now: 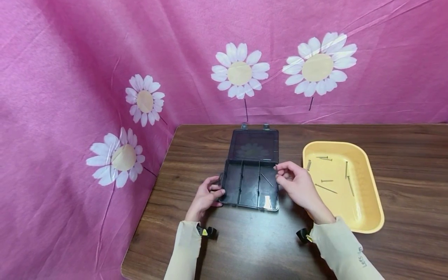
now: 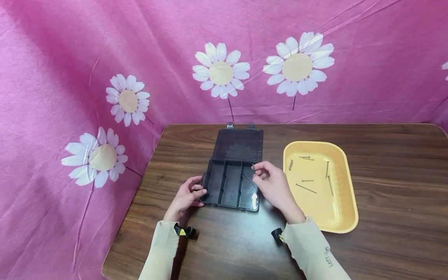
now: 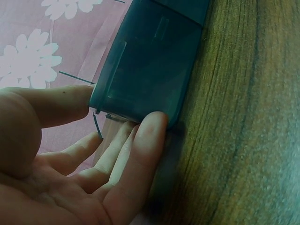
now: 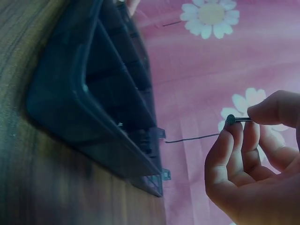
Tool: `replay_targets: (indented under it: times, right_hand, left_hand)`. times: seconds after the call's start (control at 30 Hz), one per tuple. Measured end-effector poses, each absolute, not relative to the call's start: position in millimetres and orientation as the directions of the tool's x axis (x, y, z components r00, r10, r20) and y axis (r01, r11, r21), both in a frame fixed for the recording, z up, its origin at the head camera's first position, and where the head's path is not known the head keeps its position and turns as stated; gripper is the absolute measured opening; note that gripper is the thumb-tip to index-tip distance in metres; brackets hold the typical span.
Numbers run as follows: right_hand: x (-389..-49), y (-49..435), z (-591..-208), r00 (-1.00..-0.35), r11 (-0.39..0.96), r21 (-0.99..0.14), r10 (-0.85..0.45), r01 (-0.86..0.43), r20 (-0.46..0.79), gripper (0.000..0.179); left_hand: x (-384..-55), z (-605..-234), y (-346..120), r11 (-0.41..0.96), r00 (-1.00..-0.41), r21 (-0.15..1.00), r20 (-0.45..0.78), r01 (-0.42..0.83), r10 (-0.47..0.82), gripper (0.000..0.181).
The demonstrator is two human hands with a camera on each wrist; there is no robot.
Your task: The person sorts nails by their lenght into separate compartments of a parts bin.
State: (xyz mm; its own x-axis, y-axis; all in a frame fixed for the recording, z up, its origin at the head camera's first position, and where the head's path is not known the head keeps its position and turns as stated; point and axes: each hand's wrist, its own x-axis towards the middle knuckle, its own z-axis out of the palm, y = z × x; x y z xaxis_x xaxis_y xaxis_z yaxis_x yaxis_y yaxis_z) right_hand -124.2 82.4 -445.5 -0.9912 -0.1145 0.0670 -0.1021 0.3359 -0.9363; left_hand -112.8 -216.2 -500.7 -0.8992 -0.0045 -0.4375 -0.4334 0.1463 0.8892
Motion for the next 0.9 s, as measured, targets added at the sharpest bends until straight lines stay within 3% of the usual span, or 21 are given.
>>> replay_targets:
  times: [0.9]
  right_hand:
    - [-128.2, 73.9, -477.1, -0.983, 0.491, -0.865, -0.183, -0.103, 0.013, 0.022]
  left_hand:
    - [-113.5, -499.2, -215.8, 0.133, -0.894, 0.886, -0.449, -0.445, -0.002, 0.060]
